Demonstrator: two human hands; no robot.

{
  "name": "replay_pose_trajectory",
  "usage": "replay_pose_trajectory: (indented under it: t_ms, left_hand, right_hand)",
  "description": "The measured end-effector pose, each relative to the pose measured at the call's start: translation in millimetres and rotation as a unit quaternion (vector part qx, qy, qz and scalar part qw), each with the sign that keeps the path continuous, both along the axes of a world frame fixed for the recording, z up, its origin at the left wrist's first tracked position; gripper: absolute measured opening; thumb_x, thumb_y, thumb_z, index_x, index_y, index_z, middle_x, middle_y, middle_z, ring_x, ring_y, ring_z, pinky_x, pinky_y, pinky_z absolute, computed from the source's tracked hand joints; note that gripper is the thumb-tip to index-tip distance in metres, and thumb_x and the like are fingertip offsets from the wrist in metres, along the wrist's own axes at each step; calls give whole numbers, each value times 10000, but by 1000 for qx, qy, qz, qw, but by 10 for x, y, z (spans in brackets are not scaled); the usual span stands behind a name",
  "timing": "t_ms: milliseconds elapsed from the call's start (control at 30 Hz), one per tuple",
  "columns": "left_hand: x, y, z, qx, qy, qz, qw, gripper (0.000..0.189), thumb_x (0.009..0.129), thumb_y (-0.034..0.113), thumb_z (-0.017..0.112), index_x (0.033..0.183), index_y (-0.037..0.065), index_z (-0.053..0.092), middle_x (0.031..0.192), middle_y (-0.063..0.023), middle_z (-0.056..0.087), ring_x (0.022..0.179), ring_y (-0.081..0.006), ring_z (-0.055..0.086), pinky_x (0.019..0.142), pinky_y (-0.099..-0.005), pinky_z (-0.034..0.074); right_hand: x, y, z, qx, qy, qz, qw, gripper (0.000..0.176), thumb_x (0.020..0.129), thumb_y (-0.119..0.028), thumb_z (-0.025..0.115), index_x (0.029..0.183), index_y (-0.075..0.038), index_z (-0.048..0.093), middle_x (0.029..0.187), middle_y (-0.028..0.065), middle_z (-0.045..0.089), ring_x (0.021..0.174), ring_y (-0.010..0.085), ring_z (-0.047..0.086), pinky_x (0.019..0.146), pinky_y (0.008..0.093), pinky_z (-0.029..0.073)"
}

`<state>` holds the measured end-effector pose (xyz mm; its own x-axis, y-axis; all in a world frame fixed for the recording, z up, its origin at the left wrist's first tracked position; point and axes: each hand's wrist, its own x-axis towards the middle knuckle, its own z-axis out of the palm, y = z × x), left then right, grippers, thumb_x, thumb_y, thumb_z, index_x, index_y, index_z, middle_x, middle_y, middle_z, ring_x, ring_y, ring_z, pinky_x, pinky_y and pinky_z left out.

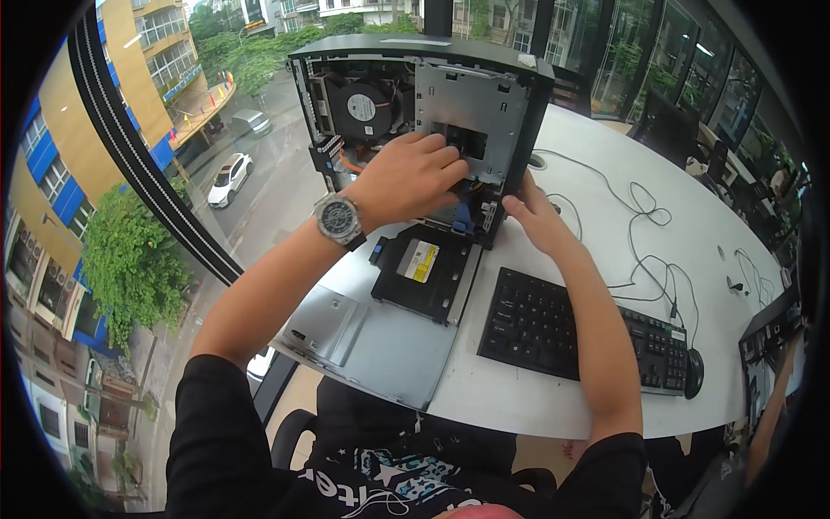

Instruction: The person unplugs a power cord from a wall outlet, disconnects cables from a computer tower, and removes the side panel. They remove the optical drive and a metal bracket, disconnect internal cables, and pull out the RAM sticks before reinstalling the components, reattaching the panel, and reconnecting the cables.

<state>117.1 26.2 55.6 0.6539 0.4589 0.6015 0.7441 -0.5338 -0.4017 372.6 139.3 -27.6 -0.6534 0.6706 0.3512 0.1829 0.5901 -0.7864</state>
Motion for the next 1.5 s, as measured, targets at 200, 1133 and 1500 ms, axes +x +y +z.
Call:
replay_pose_trajectory:
  t_ms: [200, 1133, 1500]
  left_hand:
    - [22, 188, 108, 57, 62, 23, 996, 223, 766, 235, 767, 838, 132, 583, 858, 4, 584, 849, -189, 614, 743, -338, 516]
    - [-7, -148, 216, 18, 257, -173, 951, 198, 763, 148, 670, 729, 118, 477, 735, -2, 454, 656, -138, 573, 565, -297, 513]
    - [136, -1449, 367, -141, 215, -233, 938, 276, 739, 141, 668, 652, 163, 407, 702, 30, 369, 584, -97, 451, 488, -272, 368]
  right_hand:
    - [2, -1, 12, -11, 3, 8, 1000, 935, 962, -557, 631, 1620, -68, 181, 1464, 255, 504, 1255, 350, 585, 1078, 448, 451]
    - [-15, 46, 11, -38, -5, 6, 999, 923, 960, -401, 695, 1627, -60, 157, 1434, 209, 522, 1262, 310, 579, 1036, 417, 491]
    - [-10, -7, 39, -46, 1, -7, 999, 973, 925, -600, 668, 1600, -62, 221, 1420, 222, 555, 1256, 346, 608, 1060, 445, 474]
